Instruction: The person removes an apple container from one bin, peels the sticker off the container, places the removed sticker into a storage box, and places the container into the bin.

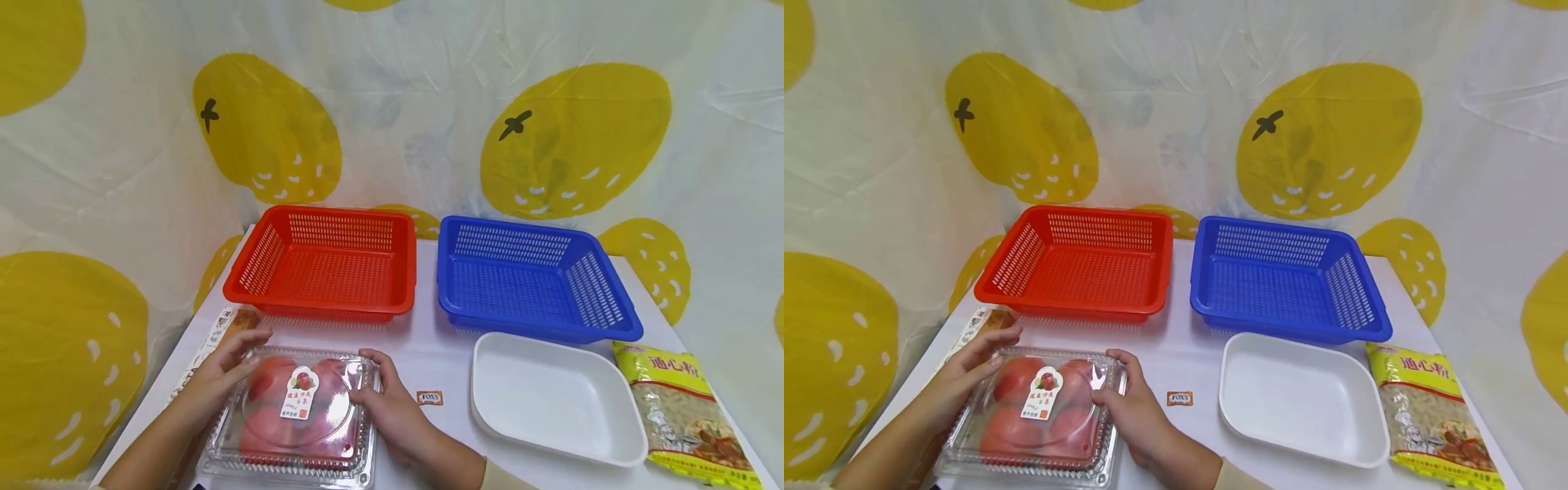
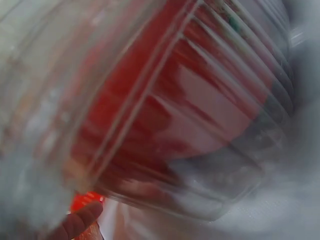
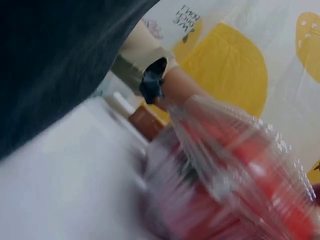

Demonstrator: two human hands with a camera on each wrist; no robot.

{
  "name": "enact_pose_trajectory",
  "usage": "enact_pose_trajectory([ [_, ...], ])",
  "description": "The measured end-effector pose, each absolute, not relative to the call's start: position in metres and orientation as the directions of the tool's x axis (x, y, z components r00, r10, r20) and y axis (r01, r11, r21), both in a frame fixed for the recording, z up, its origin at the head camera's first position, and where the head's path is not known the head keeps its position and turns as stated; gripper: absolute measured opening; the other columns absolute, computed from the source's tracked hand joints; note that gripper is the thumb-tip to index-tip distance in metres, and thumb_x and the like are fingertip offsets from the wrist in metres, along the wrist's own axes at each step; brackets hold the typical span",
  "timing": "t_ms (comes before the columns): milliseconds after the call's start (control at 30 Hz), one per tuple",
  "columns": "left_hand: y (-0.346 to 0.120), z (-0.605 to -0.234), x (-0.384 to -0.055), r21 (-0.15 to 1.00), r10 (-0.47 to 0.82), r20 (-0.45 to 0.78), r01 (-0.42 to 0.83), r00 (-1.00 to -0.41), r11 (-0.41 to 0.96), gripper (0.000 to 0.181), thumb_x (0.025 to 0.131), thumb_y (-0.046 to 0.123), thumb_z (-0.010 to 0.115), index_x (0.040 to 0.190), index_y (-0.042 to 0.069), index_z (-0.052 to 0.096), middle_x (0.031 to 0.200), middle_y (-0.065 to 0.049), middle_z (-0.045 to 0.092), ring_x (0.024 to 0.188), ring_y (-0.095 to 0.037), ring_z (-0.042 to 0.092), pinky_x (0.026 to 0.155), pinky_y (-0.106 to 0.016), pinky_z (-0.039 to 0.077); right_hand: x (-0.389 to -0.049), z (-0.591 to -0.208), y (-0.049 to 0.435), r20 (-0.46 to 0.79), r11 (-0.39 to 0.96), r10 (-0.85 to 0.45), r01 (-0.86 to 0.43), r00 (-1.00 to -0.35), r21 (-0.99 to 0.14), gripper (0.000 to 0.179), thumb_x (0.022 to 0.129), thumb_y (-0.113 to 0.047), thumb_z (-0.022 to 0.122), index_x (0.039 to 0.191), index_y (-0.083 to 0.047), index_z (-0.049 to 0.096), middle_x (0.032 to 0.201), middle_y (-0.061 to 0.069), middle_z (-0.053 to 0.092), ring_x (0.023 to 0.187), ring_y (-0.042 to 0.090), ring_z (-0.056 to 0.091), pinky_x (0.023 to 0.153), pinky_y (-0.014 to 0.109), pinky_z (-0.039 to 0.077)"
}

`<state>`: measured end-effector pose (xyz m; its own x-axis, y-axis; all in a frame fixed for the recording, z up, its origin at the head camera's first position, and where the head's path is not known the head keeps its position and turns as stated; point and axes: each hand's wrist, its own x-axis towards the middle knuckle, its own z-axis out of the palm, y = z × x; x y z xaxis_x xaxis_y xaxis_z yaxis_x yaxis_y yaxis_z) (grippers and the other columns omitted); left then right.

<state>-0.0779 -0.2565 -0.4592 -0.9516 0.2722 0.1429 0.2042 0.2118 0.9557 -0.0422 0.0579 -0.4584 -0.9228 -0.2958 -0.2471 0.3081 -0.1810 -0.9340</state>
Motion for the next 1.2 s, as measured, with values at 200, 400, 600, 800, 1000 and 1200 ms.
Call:
enact_pose_trajectory([
  [200,-0.254,-0.464,-0.078,0.96,0.294,0.171,0.226,-0.94,0.165,0.043,0.106,0.001,0.059,0.148,-0.001,0.051,0.147,0.006,0.057,0.139,-0.005,0.047,0.105,-0.014,0.044,-0.045,-0.451,0.071,-0.243,-0.087,-0.339,0.288,-0.909,-0.954,0.067,0.098,-0.014,0.071,0.157,-0.02,0.041,0.139,0.015,0.055,0.099,0.023,0.071,0.079,0.036,0.062],
  [400,-0.249,-0.463,-0.087,0.952,0.317,0.193,0.255,-0.928,0.167,0.045,0.102,-0.001,0.063,0.146,-0.002,0.052,0.145,-0.007,0.058,0.139,-0.008,0.047,0.108,-0.014,0.042,-0.052,-0.431,0.089,-0.224,0.145,-0.292,0.188,-0.93,-0.971,0.059,0.099,-0.029,0.075,0.153,-0.02,0.052,0.154,0.018,0.048,0.123,0.034,0.061,0.089,0.048,0.059],
  [600,-0.249,-0.459,-0.096,0.938,0.341,0.226,0.298,-0.913,0.177,0.044,0.1,-0.001,0.066,0.143,0.002,0.056,0.148,-0.017,0.056,0.145,-0.008,0.043,0.114,-0.012,0.031,-0.071,-0.416,0.091,-0.009,0.391,-0.297,-0.113,-0.955,-0.913,0.044,0.096,-0.032,0.078,0.137,-0.022,0.067,0.15,0.006,0.056,0.14,0.037,0.051,0.105,0.067,0.048],
  [800,-0.256,-0.461,-0.092,0.93,0.354,0.249,0.325,-0.902,0.174,0.043,0.097,-0.006,0.067,0.139,-0.001,0.059,0.155,-0.008,0.055,0.154,-0.015,0.034,0.116,-0.01,0.024,-0.086,-0.407,0.07,0.108,0.417,-0.561,-0.393,-0.821,-0.819,0.035,0.095,-0.025,0.08,0.129,-0.019,0.074,0.148,0.005,0.06,0.141,0.028,0.053,0.115,0.061,0.042],
  [1000,-0.257,-0.465,-0.087,0.944,0.362,0.199,0.277,-0.911,0.179,0.045,0.097,-0.002,0.07,0.14,-0.004,0.057,0.157,-0.02,0.051,0.156,-0.02,0.032,0.115,-0.009,0.022,-0.104,-0.396,0.051,0.108,0.428,-0.76,-0.618,-0.641,-0.66,0.045,0.094,-0.029,0.081,0.137,-0.016,0.073,0.136,0.002,0.067,0.127,0.018,0.062,0.11,0.037,0.05],
  [1200,-0.258,-0.464,-0.085,0.939,0.352,0.172,0.26,-0.92,0.223,0.046,0.097,0.001,0.072,0.141,-0.001,0.058,0.156,-0.021,0.051,0.156,-0.022,0.032,0.114,-0.009,0.022,-0.112,-0.384,0.035,-0.015,0.508,-0.813,-0.695,-0.583,-0.509,0.051,0.094,-0.039,0.079,0.142,-0.025,0.071,0.132,0.001,0.067,0.114,0.013,0.063,0.097,0.028,0.053],
])
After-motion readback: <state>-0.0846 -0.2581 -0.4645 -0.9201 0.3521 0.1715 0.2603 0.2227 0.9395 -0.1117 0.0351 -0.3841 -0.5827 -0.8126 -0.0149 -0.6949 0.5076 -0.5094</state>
